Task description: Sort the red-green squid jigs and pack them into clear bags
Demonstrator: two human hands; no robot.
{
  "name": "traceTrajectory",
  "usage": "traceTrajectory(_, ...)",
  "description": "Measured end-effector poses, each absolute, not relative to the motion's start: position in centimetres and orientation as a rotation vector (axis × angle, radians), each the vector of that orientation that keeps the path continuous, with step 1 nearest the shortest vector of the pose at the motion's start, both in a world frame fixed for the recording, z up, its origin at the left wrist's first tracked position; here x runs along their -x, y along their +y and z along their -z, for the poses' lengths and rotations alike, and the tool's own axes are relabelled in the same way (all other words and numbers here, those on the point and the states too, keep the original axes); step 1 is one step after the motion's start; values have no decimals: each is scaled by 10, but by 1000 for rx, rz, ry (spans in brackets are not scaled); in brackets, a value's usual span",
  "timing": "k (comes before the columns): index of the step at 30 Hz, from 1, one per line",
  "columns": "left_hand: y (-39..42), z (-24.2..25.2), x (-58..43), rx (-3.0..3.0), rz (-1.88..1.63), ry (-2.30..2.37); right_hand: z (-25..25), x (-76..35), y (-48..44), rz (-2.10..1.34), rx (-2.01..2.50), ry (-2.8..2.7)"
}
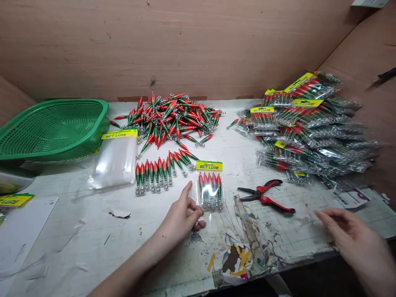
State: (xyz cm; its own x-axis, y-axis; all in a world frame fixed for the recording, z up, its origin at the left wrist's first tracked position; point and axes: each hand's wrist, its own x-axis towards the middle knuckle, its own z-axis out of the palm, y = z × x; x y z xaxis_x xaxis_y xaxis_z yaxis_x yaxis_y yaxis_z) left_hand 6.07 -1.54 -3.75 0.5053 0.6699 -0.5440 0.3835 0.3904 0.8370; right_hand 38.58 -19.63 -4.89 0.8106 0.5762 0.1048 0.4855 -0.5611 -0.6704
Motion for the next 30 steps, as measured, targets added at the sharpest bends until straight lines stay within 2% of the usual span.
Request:
traceTrajectory(2, -15, 30, -50, -1641, -167, 1184, 44, -401, -205, 365, 2514, -1099)
traceTrajectory(4, -11, 26, -38, -2142, -161, 1201, 38, -387, -198, 669, 2372, -1489)
traceTrajectory(7, -1, 32, -26, -2644, -331, 800, 38, -329, -163, 470, 1698, -2081)
traceTrajectory(11, 4, 46, -30, -2604, -475, 189, 51, -266, -115, 302, 1114, -2518)
traceTrajectory(14, -4, 56, -35, -2509, -555, 220, 61, -259, -106, 149, 1040, -2451)
traceTrajectory(18, -19, 74, -33, -2529, -695, 361, 67, -268, -123, -212, 1217, -2099)
traceTrajectory(24, -39, 78, -34, -2618, -722, 407, 69, -262, -146, -301, 1250, -2040)
traceTrajectory(30, -44, 59, -51, -2377, -638, 856, 64, -247, -139, -492, 1581, -1596)
